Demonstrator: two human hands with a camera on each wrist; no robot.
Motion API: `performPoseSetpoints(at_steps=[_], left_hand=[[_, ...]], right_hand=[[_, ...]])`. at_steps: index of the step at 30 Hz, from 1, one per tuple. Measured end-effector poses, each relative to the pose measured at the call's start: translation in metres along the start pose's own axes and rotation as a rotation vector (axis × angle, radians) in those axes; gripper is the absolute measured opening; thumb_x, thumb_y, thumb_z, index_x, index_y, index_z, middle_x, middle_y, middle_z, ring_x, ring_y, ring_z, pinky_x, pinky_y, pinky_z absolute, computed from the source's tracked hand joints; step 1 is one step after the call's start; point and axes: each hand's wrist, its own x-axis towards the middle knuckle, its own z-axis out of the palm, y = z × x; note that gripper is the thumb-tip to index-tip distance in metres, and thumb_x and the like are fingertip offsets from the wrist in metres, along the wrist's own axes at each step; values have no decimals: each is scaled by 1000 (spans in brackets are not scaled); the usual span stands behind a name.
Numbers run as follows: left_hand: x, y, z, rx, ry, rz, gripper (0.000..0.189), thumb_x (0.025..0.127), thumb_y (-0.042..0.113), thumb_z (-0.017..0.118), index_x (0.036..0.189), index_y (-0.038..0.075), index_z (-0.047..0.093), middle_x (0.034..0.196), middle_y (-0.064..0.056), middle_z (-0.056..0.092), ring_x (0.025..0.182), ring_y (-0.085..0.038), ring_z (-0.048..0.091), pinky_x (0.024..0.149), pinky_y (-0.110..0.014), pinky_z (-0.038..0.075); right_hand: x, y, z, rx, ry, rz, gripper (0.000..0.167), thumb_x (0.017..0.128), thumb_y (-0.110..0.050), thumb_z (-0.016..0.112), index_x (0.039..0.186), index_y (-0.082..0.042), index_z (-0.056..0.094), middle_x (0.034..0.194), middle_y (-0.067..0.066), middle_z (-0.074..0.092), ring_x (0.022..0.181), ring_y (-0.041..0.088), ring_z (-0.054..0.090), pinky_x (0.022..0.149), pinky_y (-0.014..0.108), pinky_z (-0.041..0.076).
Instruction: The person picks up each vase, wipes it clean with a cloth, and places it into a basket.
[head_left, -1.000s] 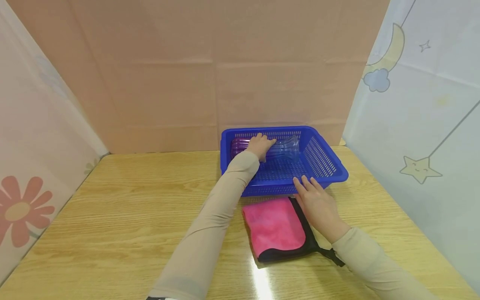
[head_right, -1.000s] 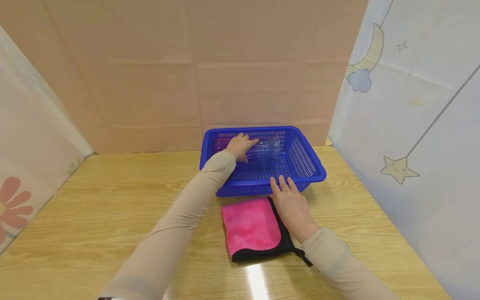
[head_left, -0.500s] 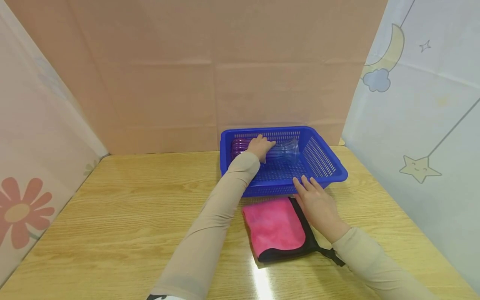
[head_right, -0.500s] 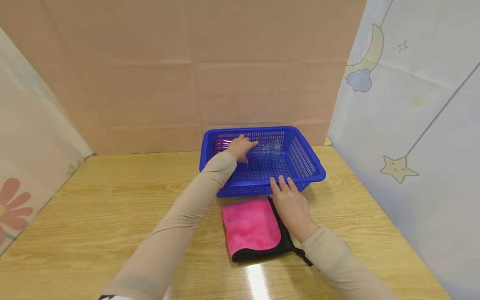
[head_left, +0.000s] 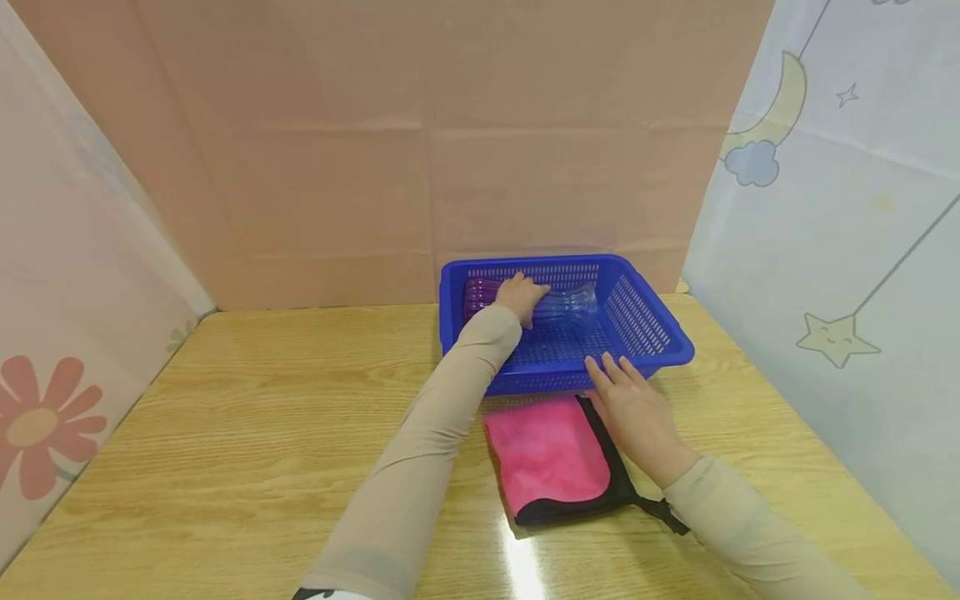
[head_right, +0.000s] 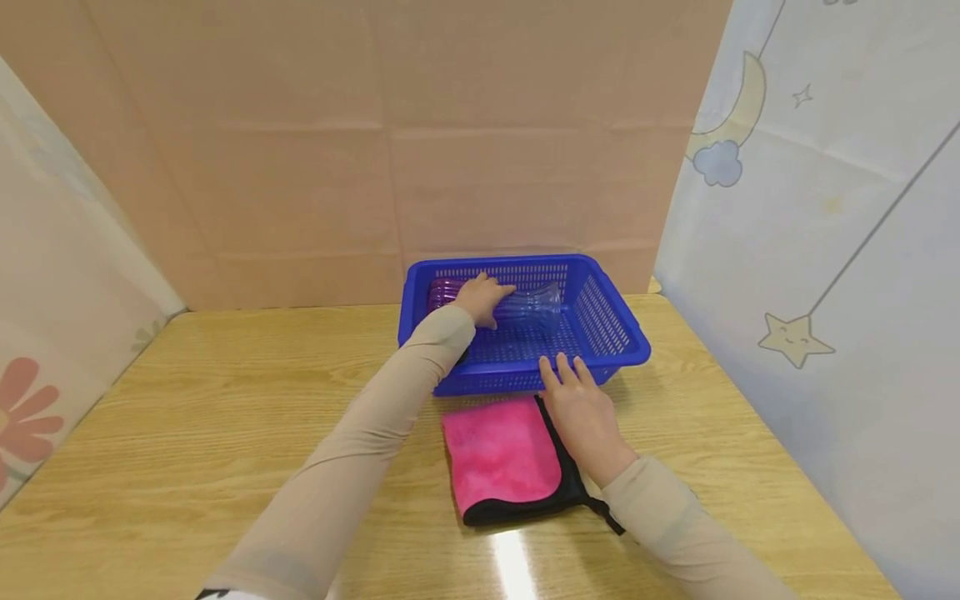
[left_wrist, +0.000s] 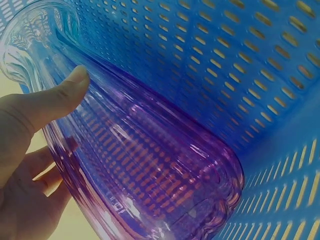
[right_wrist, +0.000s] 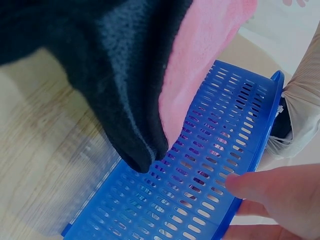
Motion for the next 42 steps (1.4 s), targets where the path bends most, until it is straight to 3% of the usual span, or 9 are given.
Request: performPoseSetpoints(at_steps=[13, 26, 34, 42], left_hand=[[-10, 0, -10, -115, -75, -9, 77, 89, 29, 68, 153, 27, 25, 159, -6, 29, 149, -26, 25, 126, -48, 16], [-17, -8, -17, -154, -135, -46, 70, 95, 32, 60, 153, 29, 22, 161, -6, 24, 151, -26, 17, 126, -49, 13], [-24, -15, -30, -206, -108, -57, 66, 98, 34, 53, 154, 25, 20, 162, -8, 22, 152, -27, 15, 126, -48, 12], [-43, -14, -48, -224, -75, -49, 67, 99, 40, 50, 155, 21, 19, 162, -11, 20, 152, -30, 14, 126, -49, 12]], right_hand=[[1, 2, -1, 3, 25, -22, 43, 85, -13, 71, 124, 2, 62, 120, 28, 64, 111, 43, 63, 96, 47, 53], [2, 4, 2, 11, 30, -42, 43, 85, -14, 71, 123, 3, 62, 118, 28, 65, 110, 43, 63, 97, 48, 53], [4, 6, 1, 15, 12, -30, 43, 85, -15, 71, 123, 3, 61, 120, 28, 64, 112, 43, 62, 96, 48, 53], [6, 9, 3, 27, -4, -33, 43, 85, -15, 70, 123, 3, 61, 120, 29, 64, 112, 44, 62, 97, 50, 52]])
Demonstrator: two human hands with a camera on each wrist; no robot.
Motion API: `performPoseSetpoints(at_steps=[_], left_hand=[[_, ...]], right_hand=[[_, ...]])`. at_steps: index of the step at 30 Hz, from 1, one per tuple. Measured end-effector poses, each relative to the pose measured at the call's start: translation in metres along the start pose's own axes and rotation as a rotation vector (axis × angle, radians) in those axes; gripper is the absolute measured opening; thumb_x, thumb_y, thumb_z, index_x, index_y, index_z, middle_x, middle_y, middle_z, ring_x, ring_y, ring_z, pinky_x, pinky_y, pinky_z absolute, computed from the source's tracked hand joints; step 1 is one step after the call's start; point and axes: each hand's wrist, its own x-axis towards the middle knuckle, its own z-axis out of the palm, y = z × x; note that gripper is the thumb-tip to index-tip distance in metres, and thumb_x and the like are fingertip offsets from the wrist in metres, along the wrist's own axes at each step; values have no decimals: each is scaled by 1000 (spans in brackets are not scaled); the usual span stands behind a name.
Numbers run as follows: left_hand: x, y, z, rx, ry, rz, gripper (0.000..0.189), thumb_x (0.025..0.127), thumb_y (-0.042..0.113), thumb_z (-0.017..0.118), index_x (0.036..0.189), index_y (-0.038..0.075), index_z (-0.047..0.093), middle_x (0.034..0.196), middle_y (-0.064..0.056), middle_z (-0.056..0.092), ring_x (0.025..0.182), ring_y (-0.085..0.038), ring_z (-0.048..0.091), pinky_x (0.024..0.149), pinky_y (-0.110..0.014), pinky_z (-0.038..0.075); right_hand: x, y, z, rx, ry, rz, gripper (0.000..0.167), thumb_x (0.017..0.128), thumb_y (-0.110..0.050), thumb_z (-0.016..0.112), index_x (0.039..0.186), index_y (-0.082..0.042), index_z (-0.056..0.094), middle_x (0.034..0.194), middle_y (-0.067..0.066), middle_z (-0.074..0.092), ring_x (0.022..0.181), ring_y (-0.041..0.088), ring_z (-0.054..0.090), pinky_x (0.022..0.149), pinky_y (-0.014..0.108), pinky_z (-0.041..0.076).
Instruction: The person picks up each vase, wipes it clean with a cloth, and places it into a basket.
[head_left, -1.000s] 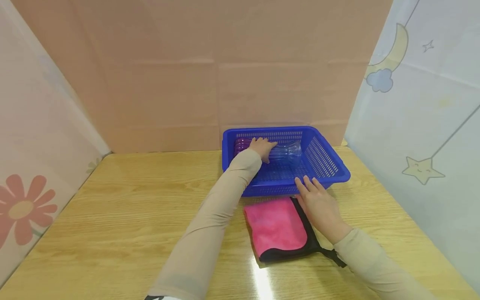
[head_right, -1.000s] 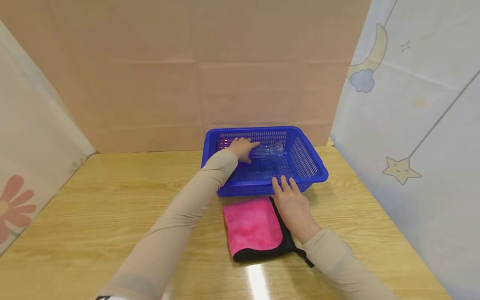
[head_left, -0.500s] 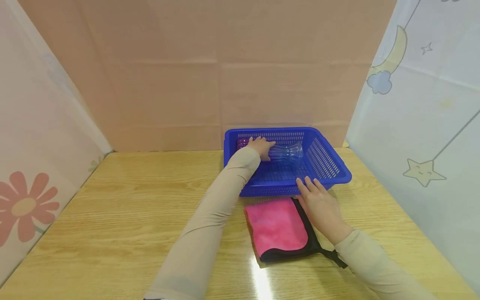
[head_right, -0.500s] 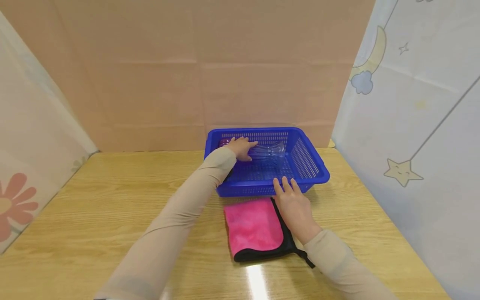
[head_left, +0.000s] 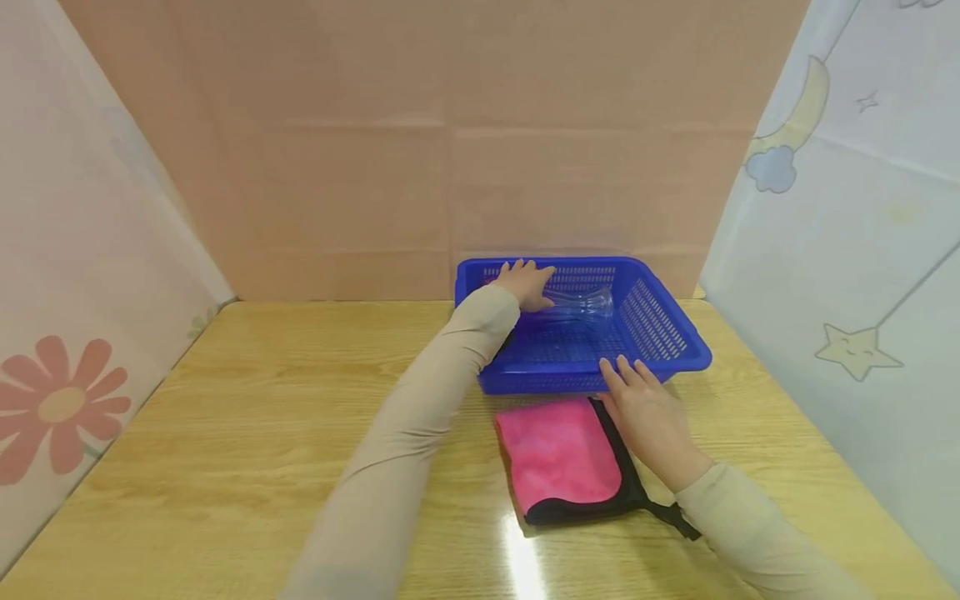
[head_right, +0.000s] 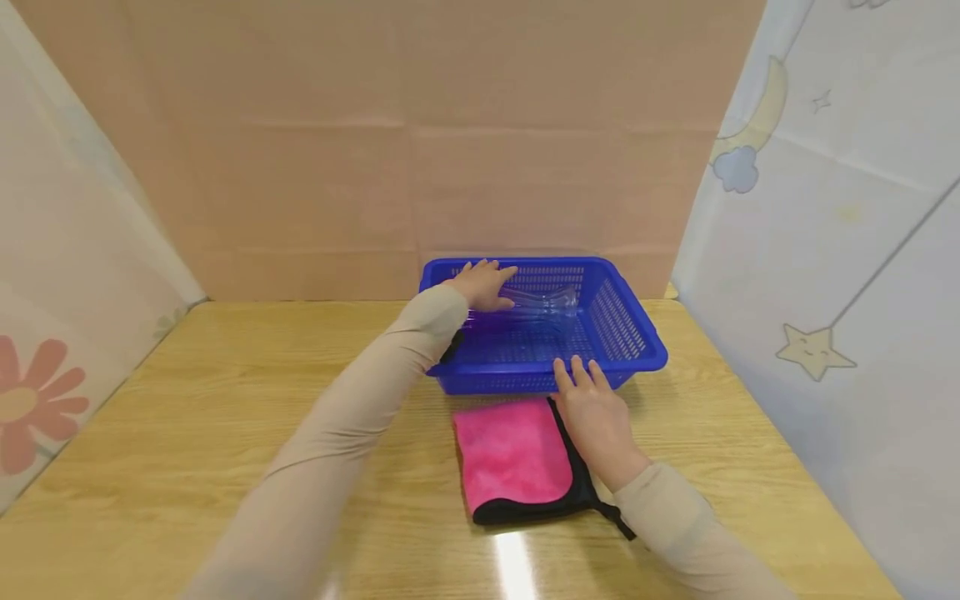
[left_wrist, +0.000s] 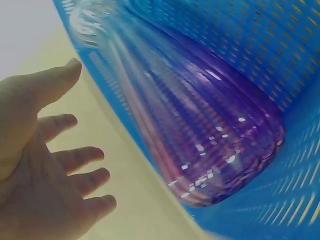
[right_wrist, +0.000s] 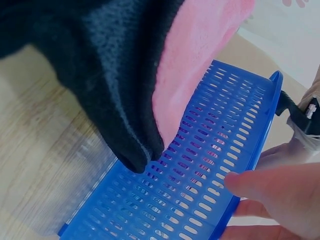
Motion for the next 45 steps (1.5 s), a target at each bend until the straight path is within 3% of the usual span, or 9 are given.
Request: performPoseSetpoints(at_steps=[8, 13, 19, 29, 37, 41, 45], left_hand=[[-19, 8, -17, -26, 16, 65, 71, 98, 48, 47, 155, 20, 16, 162, -12, 17, 152, -32, 11, 126, -50, 9], [-35, 10, -26, -47, 14, 70, 73, 97, 52, 45, 156, 21, 13, 163, -11, 13, 152, -31, 6, 127, -48, 6], [-56, 3, -30, -23, 53, 95, 73, 97, 53, 44, 155, 20, 15, 163, -14, 12, 152, -32, 5, 127, -48, 6], [-87, -11, -29, -18, 122, 120, 72, 97, 53, 44, 155, 18, 19, 162, -12, 15, 152, -32, 8, 126, -50, 8], [-111, -26, -22, -154, 164, 136, 72, 97, 52, 46, 154, 16, 20, 162, -16, 17, 152, -33, 10, 127, -49, 7], [-124, -33, -17, -244, 189, 147, 71, 97, 48, 49, 154, 14, 22, 161, -16, 18, 152, -33, 11, 127, -49, 7], [-138, -40, -11, -308, 214, 147, 70, 97, 46, 50, 153, 12, 24, 161, -17, 18, 152, -33, 11, 127, -49, 8]], right_hand=[[2, 3, -5, -2, -2, 6, 42, 86, -16, 70, 122, 3, 62, 119, 29, 65, 110, 45, 62, 93, 51, 54], [2, 5, -6, 9, -12, 11, 40, 87, -17, 68, 122, 3, 62, 119, 28, 65, 109, 46, 62, 92, 53, 54], [4, 9, -5, 13, 41, -43, 38, 85, -14, 69, 117, 6, 64, 112, 29, 67, 104, 44, 64, 95, 51, 53], [9, 14, -7, 82, 119, -72, 32, 81, -9, 71, 109, 5, 68, 101, 27, 70, 94, 42, 66, 87, 52, 53], [15, 25, -5, 102, 168, -127, 25, 79, -10, 73, 101, 1, 70, 86, 17, 69, 78, 34, 63, 72, 45, 49], [19, 31, -7, 142, 113, -124, 22, 81, -12, 73, 99, -1, 71, 80, 13, 66, 73, 30, 60, 70, 44, 46], [22, 35, -13, 198, 23, -93, 22, 85, -15, 71, 102, -2, 70, 85, 15, 68, 77, 34, 62, 74, 48, 49]])
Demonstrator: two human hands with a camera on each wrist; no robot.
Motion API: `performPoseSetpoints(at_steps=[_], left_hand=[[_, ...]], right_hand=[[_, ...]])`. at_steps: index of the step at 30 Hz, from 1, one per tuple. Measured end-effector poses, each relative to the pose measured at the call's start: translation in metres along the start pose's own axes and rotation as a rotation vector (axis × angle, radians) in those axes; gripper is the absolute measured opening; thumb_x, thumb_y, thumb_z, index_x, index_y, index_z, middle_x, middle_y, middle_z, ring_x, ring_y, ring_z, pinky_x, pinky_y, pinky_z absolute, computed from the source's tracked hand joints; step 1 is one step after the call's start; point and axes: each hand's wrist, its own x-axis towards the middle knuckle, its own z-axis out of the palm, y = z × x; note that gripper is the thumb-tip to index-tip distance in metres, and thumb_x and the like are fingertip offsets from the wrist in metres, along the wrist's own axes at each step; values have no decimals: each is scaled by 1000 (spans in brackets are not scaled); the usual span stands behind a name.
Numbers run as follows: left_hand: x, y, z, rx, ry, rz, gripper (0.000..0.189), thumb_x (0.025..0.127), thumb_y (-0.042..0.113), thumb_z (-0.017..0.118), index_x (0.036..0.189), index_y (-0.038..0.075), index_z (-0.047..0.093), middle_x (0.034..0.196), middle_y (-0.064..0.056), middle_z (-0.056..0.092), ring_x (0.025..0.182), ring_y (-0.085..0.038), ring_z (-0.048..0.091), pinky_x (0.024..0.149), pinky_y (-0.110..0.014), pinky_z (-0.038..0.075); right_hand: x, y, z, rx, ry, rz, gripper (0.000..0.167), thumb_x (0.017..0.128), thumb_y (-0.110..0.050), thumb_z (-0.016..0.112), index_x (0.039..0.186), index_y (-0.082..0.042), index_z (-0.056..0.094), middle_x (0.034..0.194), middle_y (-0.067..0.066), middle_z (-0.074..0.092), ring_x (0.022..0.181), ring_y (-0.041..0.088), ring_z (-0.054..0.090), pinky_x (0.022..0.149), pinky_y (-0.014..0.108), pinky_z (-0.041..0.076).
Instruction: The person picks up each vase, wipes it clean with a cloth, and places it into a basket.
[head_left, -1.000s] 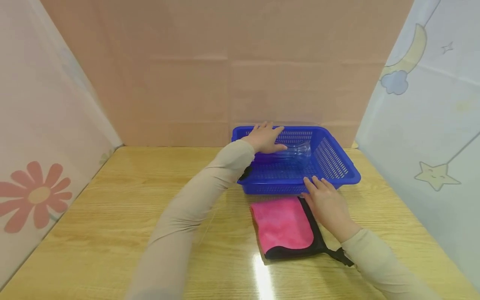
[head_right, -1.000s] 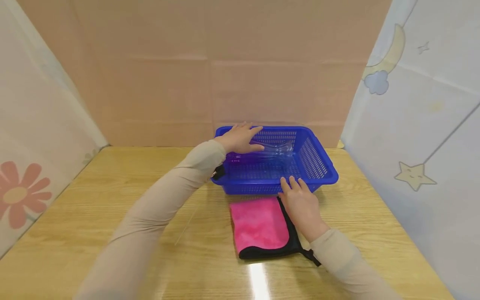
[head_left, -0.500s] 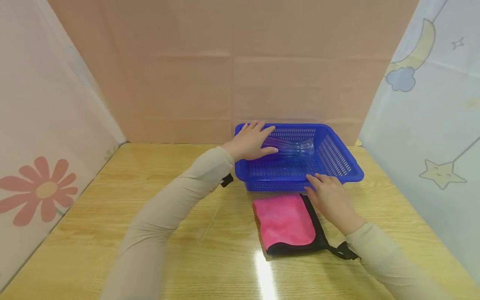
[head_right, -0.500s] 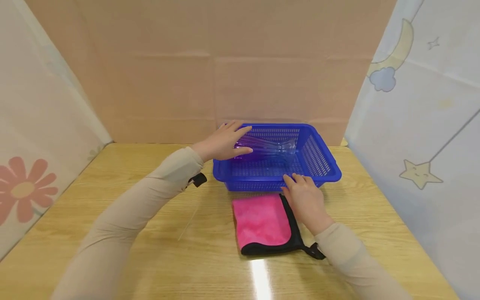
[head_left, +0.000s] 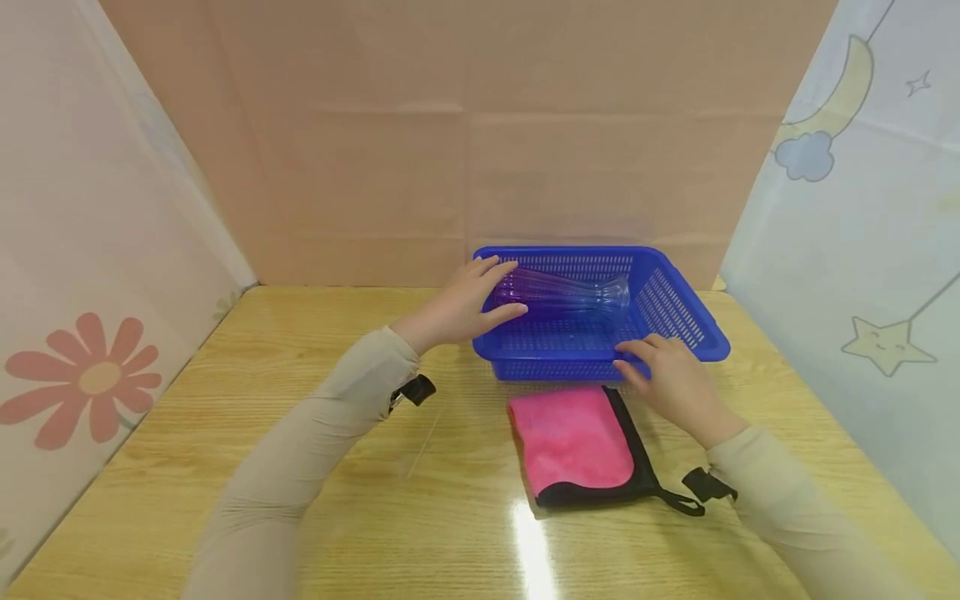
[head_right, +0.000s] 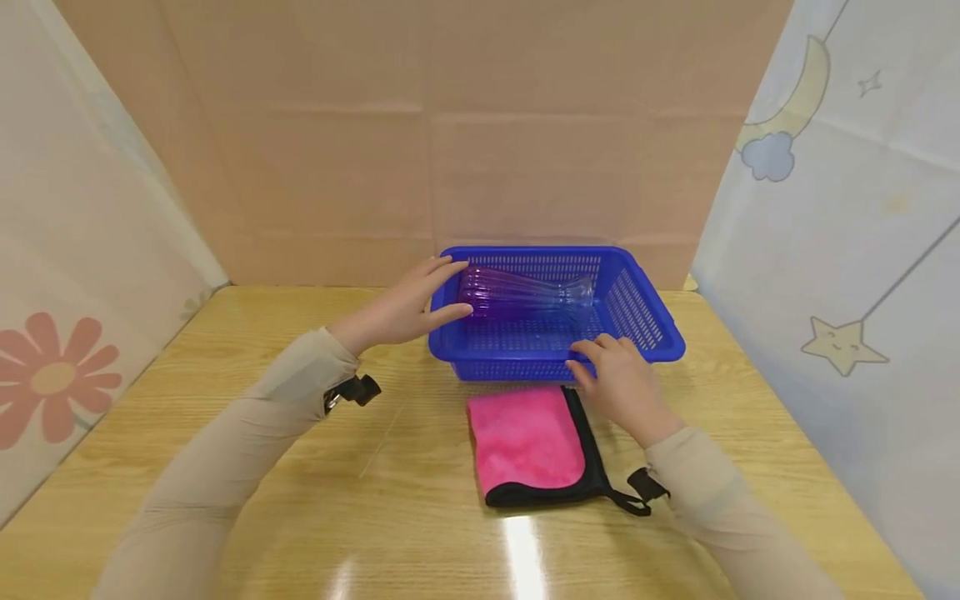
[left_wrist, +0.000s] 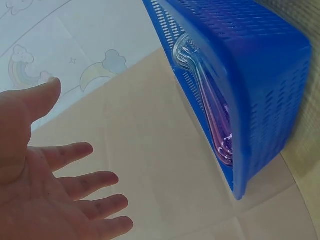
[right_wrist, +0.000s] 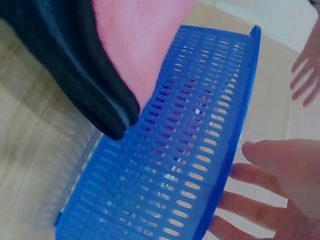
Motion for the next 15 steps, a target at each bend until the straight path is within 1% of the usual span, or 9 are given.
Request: performPoseSetpoints(at_steps=[3, 4, 7, 10, 15], left_hand=[[-11, -5, 2, -32, 18, -9, 70, 97, 45, 51, 153, 11, 25, 160, -18, 18, 151, -35, 10, 126, -50, 8], [-14, -6, 3, -37, 22, -17, 70, 97, 46, 51, 153, 12, 25, 160, -19, 18, 151, -36, 10, 126, -51, 10], [-25, -11, 5, -50, 34, -34, 71, 97, 46, 51, 153, 12, 24, 161, -19, 16, 151, -37, 9, 125, -53, 12], [-35, -18, 6, -28, 62, -46, 71, 97, 47, 51, 153, 12, 24, 161, -18, 17, 151, -37, 9, 124, -54, 13], [-51, -29, 8, 36, 131, -38, 71, 96, 46, 54, 151, 9, 29, 158, -19, 25, 149, -42, 13, 123, -58, 16]], right_hand=[[2, 2, -6, 52, -51, 33, 26, 88, -16, 68, 108, 0, 68, 97, 20, 70, 88, 41, 65, 80, 54, 52], [3, 3, -7, 68, -64, 42, 27, 89, -16, 67, 110, 1, 67, 100, 22, 70, 91, 42, 65, 82, 55, 52], [4, 5, -12, 97, -78, 55, 31, 90, -15, 65, 115, 3, 64, 109, 25, 69, 101, 45, 64, 89, 57, 51], [5, 5, -15, 110, -77, 63, 37, 91, -16, 65, 121, 5, 60, 116, 28, 65, 108, 47, 60, 94, 59, 49], [7, 4, -21, 115, -81, 95, 51, 92, -22, 64, 132, 6, 49, 124, 32, 58, 115, 51, 52, 98, 63, 42]])
